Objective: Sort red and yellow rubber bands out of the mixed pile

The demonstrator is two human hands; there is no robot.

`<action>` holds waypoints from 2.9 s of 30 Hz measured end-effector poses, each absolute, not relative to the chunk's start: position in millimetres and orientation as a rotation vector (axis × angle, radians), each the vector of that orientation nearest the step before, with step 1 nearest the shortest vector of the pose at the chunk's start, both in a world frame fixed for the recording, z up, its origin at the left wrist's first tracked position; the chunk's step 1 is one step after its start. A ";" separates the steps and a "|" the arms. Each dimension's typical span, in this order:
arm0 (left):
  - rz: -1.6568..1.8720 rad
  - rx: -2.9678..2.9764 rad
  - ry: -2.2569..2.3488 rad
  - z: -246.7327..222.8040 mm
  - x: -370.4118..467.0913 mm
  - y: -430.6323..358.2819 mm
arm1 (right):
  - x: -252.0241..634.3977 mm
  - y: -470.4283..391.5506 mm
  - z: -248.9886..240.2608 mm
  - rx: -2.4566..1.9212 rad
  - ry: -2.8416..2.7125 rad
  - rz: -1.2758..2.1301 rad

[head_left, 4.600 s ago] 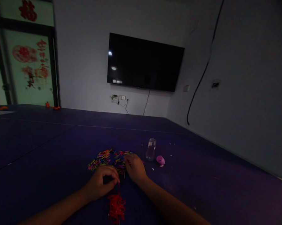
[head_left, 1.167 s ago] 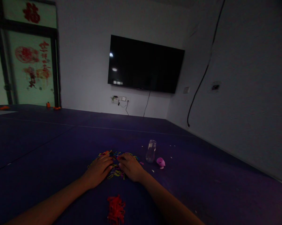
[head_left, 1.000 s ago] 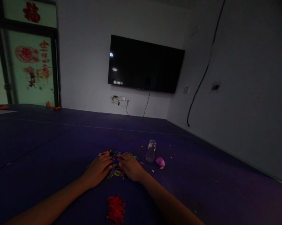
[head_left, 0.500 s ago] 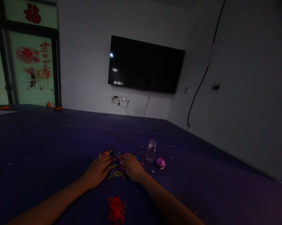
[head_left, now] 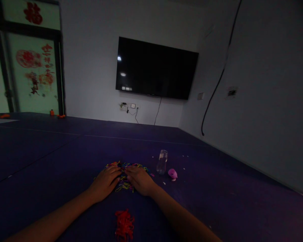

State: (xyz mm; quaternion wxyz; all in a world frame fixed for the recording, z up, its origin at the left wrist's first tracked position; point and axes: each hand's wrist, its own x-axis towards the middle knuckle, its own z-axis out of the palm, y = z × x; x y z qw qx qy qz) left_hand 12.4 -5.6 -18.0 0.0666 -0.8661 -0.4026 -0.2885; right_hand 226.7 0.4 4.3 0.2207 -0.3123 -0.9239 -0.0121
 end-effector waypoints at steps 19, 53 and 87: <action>-0.826 -2.614 -1.229 -19.1 13.4 -4.3 | 227.2 2.7 0.0 -0.897 -2.562 -0.026; -0.879 -2.619 -1.128 -18.2 14.2 -5.2 | 225.9 3.6 1.5 -0.861 -2.474 -0.091; -1.301 -2.476 -0.744 -6.0 14.6 -18.5 | 215.3 -22.6 3.0 -0.537 -2.537 -0.239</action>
